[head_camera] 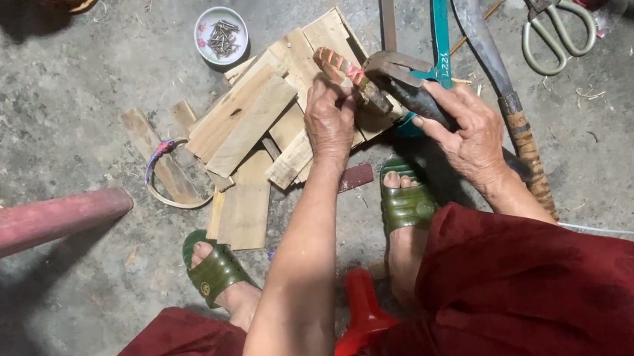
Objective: Shaping and assembling thin bamboo strips into a curved component using hand tools and small fasteners.
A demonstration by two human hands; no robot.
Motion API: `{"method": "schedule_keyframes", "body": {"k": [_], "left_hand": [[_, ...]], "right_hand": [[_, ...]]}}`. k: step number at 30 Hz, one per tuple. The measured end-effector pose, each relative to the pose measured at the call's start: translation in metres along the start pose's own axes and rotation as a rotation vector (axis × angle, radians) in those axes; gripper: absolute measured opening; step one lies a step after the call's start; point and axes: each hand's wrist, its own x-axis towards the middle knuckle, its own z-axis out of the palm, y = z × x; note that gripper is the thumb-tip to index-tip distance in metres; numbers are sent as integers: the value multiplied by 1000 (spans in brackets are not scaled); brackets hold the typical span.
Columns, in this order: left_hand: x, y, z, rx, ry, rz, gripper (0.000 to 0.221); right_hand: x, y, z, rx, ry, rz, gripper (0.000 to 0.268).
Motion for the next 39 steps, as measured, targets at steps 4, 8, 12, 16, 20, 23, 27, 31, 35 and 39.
{"method": "schedule_keyframes", "body": {"k": [4,8,12,16,20,23,27,31,35,39], "left_hand": [[2,4,-2,26,-1,11,11],[-1,5,-3,2,-3,-10,12],[1,4,-2,-4,-16,-38,10],[-2,-9,4,1,-29,-57,9],[-1,-4,6,-31,-32,-88,11],[7,3,8,-33,-45,-244,24],[21,-6,17,201,-133,-540,49],[22,-27,29,291,-152,-592,45],[21,1,10,267,-201,-631,27],[23,1,7,263,-235,-670,21]], "right_hand": [[2,10,6,-60,-39,-9,49],[2,-1,-2,56,-12,57,47],[3,0,-6,63,18,82,47],[-2,0,-3,12,5,59,48],[-4,2,1,-3,-1,58,48],[-3,0,0,8,-4,64,48],[-2,0,-2,7,-25,59,43],[0,2,-4,17,-34,56,39],[-1,2,-5,76,-27,16,39],[1,7,3,67,-58,4,39]]}}
